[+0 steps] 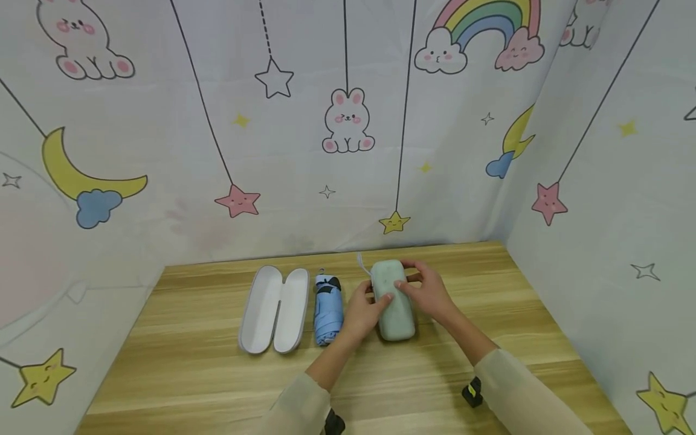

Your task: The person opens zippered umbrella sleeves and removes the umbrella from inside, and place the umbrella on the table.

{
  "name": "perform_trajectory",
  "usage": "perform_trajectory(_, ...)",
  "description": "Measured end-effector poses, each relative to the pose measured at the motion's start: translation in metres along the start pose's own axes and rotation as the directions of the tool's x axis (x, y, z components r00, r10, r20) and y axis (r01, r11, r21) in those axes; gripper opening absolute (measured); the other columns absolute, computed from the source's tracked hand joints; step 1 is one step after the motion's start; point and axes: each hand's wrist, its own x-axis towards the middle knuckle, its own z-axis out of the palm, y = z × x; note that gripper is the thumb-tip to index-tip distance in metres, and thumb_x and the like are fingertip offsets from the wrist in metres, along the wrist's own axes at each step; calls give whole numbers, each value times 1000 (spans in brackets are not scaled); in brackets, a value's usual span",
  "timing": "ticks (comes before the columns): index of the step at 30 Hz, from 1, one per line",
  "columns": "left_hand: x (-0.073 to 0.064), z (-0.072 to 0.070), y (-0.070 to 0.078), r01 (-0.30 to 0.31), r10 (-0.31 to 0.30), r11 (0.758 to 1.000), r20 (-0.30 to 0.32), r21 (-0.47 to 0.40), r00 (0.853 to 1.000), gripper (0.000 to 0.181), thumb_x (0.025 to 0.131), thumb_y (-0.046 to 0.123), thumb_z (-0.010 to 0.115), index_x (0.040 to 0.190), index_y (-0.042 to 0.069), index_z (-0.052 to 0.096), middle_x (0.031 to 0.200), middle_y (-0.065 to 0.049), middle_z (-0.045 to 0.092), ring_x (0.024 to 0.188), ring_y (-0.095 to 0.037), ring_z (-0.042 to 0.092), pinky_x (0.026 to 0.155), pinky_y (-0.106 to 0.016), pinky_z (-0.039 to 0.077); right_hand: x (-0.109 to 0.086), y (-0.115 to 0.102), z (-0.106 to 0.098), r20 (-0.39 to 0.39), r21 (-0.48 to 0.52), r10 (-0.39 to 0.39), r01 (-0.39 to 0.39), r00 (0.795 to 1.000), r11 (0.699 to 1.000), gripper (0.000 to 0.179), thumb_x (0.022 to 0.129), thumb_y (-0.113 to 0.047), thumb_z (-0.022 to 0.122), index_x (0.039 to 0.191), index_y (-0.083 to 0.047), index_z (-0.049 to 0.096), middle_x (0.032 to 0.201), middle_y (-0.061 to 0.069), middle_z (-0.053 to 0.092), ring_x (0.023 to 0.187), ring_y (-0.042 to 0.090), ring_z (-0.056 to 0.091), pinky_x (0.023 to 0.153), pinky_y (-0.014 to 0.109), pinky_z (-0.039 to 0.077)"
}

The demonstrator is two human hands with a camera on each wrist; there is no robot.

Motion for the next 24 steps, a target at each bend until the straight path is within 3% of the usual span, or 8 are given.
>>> perform_trajectory(6, -2, 2, 3, -19, 18, 999, -19, -34, 1000, 66, 99, 28, 78, 151, -1, 50, 142, -21, 61, 120, -37, 68, 88, -47, 61, -2, -3, -1, -11, 5, -32, 32, 999, 999, 53, 99, -15, 77, 146, -3, 57, 143, 21, 59, 117, 41, 68, 85, 49, 61)
perform_trajectory(16, -3, 4, 6, -49, 48, 999, -68, -20, 997, 66, 95, 29, 83, 151, 9, 53, 146, -11, 60, 116, -30, 71, 87, -45, 62, -1, -13, -8, -121, 6, -12, 13, 993, 1000, 40, 103, -33, 73, 132, -6, 65, 128, 14, 68, 114, 32, 69, 86, 40, 60)
perform_trajectory(20, -3, 4, 9, -100, 100, 995, -79, 5, 992, 66, 94, 29, 84, 150, 12, 55, 145, -7, 62, 116, -29, 71, 88, -45, 61, 0, -17, -13, -151, -2, -39, 39, 988, 999, 41, 104, -39, 71, 127, -6, 67, 122, 13, 70, 112, 30, 67, 88, 40, 59)
perform_trajectory(24, -5, 3, 13, -160, 165, 985, -80, 61, 983, 64, 92, 27, 86, 148, 12, 57, 144, -6, 63, 115, -29, 71, 88, -45, 61, -2, -19, -18, -172, -10, -51, 50, 984, 999, 38, 104, -40, 70, 123, -7, 69, 117, 10, 71, 108, 27, 67, 83, 33, 60)
